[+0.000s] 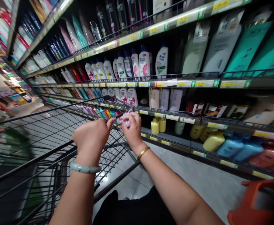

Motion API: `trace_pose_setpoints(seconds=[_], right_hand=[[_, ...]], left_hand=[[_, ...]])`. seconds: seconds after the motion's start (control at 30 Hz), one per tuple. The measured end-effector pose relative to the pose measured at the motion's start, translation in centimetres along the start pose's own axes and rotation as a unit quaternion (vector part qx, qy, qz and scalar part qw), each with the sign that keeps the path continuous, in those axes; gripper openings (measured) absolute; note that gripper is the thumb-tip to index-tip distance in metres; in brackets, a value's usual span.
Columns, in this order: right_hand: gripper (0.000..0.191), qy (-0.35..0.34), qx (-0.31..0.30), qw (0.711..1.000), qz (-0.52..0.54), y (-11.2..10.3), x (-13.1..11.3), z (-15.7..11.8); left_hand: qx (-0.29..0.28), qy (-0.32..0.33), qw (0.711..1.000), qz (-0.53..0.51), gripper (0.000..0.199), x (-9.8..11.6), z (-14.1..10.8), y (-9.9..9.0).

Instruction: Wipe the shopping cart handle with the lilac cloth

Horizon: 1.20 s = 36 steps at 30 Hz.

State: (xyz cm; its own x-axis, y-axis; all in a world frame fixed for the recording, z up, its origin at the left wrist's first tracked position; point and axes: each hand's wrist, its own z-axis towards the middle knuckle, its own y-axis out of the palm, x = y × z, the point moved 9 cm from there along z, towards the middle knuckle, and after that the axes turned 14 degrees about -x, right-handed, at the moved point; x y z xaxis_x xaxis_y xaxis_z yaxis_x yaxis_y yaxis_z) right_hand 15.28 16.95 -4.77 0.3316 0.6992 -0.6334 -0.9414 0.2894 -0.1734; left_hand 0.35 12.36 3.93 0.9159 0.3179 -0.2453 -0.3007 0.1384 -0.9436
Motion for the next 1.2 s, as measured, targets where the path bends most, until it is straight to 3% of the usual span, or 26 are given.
trace_pose_setpoints(seconds=[0.07,0.17,0.23,0.37,0.43,0.5,0.57,0.63,0.7,0.77,0.9,0.97,1.13,1.2], right_hand=[[0.017,0.045,-0.024,0.999,-0.004,1.4,2.7,-2.0],[0.017,0.13,0.013,0.991,0.038,1.6,5.4,-3.6],[0.014,0.116,0.033,0.99,0.071,1.3,4.0,-2.6],[0.01,-0.02,0.001,0.997,0.068,1.4,-2.4,0.7],[0.013,-0.038,-0.026,0.998,0.038,2.0,-3.0,0.6],[0.019,-0.025,-0.06,0.998,0.008,2.9,-1.2,-0.5],[0.021,0.024,-0.073,0.997,0.003,3.4,2.4,-2.1],[0.019,0.117,-0.04,0.992,0.025,2.9,6.5,-3.7],[0.017,0.204,0.004,0.977,0.054,2.2,9.1,-4.8],[0.015,0.21,0.022,0.975,0.074,2.2,8.5,-4.8],[0.016,0.035,-0.054,0.994,0.087,3.9,1.6,-3.5],[0.018,-0.008,-0.1,0.992,0.072,4.8,0.1,-3.4],[0.015,0.073,-0.036,0.995,0.059,3.4,4.4,-2.8],[0.013,0.086,-0.025,0.995,0.054,3.3,4.8,-3.0]], left_hand=[[-0.002,-0.008,1.0,0.004,0.084,-0.1,0.3,0.1],[-0.001,-0.013,1.0,0.013,0.084,0.0,0.7,0.2],[0.003,-0.016,1.0,0.022,0.085,0.0,0.8,0.3],[0.012,-0.02,0.999,0.037,0.086,0.1,1.1,0.5],[0.0,-0.023,0.999,0.034,0.088,0.0,1.4,0.7],[-0.02,-0.023,0.999,0.022,0.092,-0.1,1.7,1.0],[-0.033,-0.022,0.999,0.011,0.096,-0.1,1.9,1.2],[-0.03,-0.022,0.999,0.004,0.099,-0.2,2.0,1.2],[-0.029,-0.023,0.999,-0.001,0.1,-0.2,2.0,1.3],[-0.03,-0.025,0.999,-0.01,0.1,-0.3,2.0,1.5],[-0.004,-0.015,1.0,-0.018,0.101,-0.4,1.7,1.4],[0.008,-0.007,1.0,-0.021,0.102,-0.3,1.6,1.3],[0.017,-0.001,1.0,-0.022,0.099,-0.3,1.6,1.1],[0.014,-0.003,1.0,-0.019,0.098,-0.3,1.7,1.0]])
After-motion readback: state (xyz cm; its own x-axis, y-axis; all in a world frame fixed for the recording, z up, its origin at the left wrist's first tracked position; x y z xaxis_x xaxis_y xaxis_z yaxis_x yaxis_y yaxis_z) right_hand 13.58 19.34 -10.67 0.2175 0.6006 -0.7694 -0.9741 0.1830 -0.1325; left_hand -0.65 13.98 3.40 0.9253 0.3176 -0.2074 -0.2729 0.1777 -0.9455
